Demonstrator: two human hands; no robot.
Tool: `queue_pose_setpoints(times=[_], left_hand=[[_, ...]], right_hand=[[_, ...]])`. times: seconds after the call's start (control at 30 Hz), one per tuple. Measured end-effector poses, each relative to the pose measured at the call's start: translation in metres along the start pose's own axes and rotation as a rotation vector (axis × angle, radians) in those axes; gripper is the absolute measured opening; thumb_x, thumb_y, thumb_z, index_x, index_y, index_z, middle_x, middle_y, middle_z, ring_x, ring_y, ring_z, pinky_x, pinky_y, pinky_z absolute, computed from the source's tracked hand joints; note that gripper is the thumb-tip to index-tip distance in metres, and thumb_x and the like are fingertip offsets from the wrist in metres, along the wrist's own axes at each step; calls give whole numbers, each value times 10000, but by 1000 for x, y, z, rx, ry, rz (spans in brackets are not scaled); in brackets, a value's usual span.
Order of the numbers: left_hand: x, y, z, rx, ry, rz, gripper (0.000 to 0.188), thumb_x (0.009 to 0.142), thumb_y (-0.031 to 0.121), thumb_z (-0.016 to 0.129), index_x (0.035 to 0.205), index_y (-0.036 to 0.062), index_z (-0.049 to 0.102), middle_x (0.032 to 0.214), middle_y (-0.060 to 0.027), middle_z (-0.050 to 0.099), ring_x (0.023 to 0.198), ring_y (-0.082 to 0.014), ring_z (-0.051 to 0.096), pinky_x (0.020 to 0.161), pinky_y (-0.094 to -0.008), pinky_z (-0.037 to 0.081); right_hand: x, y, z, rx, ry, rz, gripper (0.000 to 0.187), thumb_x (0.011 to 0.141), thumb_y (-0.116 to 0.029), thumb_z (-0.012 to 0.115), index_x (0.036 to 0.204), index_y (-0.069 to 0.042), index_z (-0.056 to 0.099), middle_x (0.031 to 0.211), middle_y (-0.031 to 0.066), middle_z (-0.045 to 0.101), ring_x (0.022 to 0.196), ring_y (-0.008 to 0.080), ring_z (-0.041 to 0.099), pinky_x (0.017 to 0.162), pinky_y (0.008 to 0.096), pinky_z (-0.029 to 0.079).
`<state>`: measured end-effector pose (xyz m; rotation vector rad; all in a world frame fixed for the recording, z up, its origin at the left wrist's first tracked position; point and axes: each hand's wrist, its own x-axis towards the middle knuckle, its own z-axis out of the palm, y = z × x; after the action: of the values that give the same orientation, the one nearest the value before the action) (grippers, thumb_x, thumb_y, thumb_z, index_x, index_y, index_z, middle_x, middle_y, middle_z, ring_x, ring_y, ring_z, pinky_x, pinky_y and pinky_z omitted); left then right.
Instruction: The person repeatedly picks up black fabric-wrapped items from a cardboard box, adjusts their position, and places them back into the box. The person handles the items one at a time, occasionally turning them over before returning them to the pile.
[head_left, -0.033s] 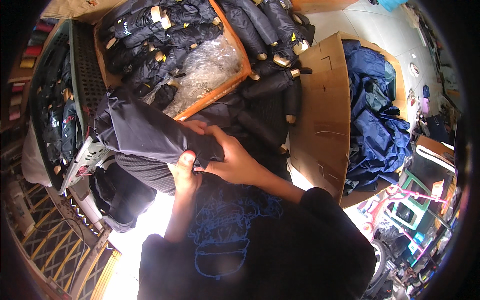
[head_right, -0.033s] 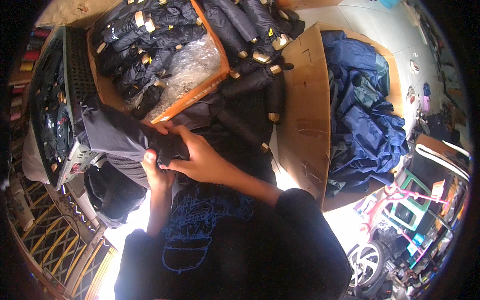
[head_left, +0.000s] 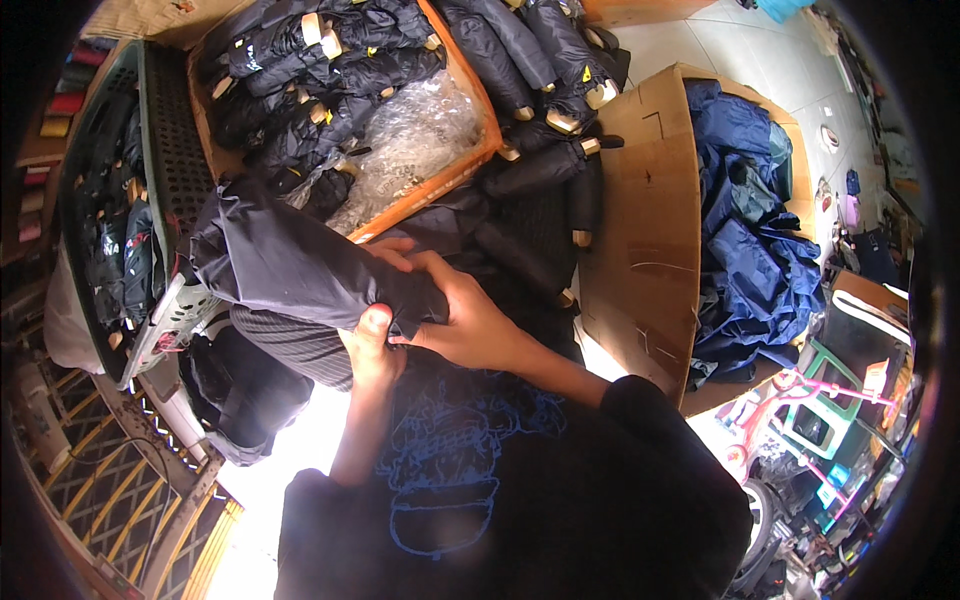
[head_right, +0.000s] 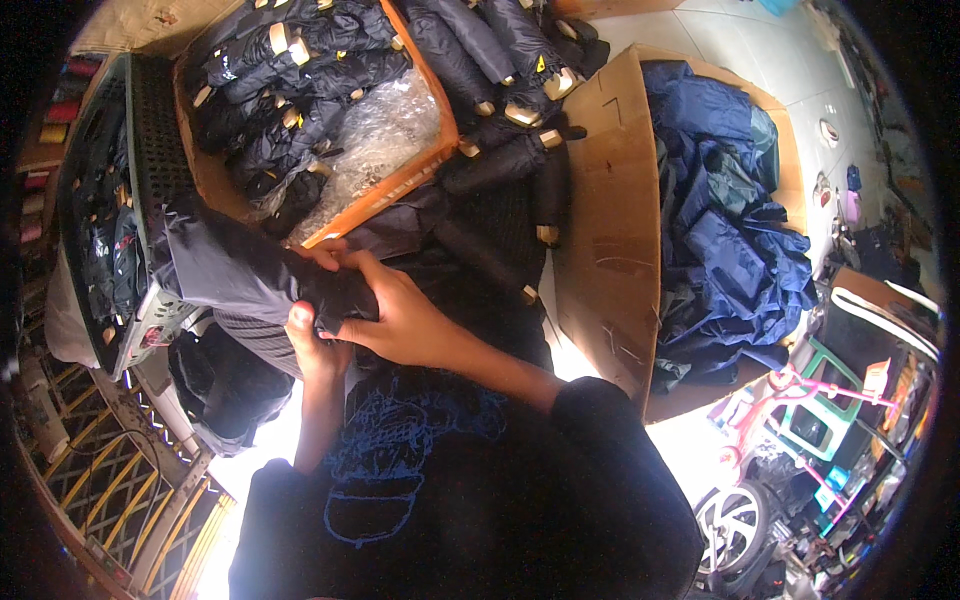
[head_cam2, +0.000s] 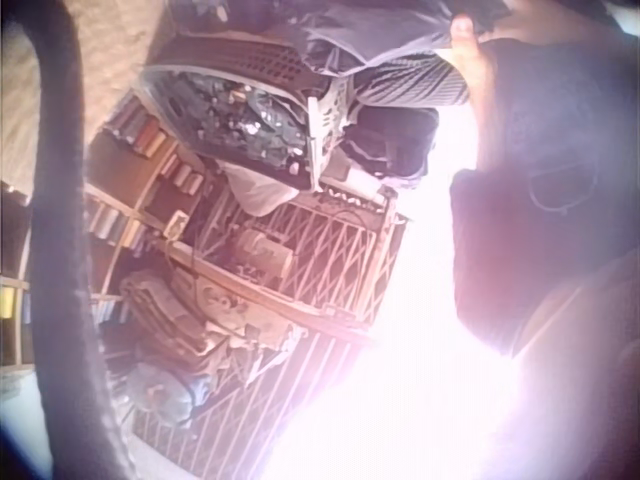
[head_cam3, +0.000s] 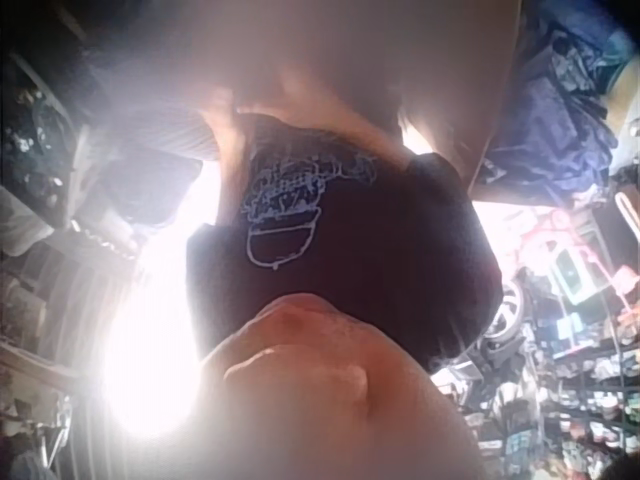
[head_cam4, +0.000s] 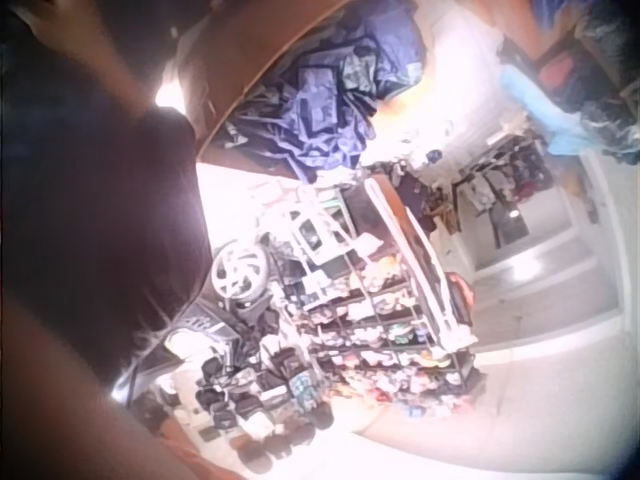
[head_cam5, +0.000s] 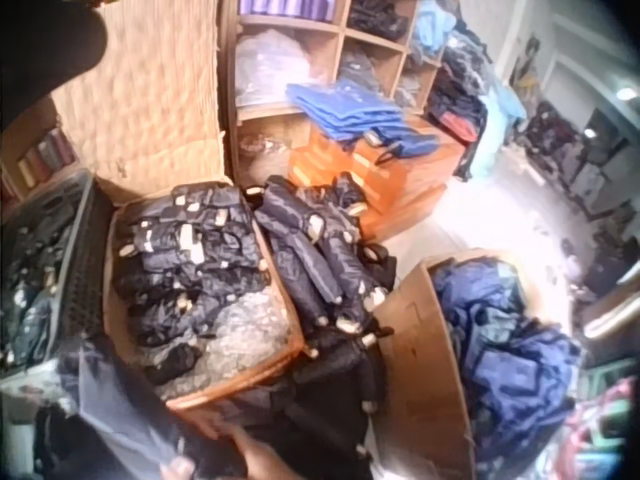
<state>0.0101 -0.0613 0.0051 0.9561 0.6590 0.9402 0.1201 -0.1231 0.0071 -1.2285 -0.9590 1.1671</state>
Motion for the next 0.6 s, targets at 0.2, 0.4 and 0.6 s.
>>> queue_pose_setpoints(times=[0.2, 0.4, 0.6], left_hand=[[-4, -11, 0, -24, -45, -33, 778, 764, 581, 665, 1270, 46, 415, 1307, -181, 467, 1261, -295, 437, 1091, -444, 316], [3, 16, -14, 247, -89, -56, 850, 788, 636, 617, 1277, -38, 445, 1383, -214, 426, 1238, -286, 465, 1080, -415, 324], [18, 8, -12, 165, -188, 67, 936, 803, 689, 555, 1357, -42, 369, 1371, -237, 433, 1241, -311, 463, 1065, -422, 338]], right_hand=[[4, 8, 1, -34, 39, -106, 623, 710, -154, 763, 1209, 21, 433, 1044, 209, 612, 1006, 318, 628, 850, 368, 472], [12, -5, -5, 23, -55, -56, 676, 713, -205, 807, 1246, 10, 451, 1110, 154, 605, 1067, 197, 586, 920, 331, 442], [21, -13, -7, -121, 31, -140, 754, 696, -259, 837, 1270, 32, 444, 1142, 179, 604, 1083, 237, 592, 933, 344, 441]])
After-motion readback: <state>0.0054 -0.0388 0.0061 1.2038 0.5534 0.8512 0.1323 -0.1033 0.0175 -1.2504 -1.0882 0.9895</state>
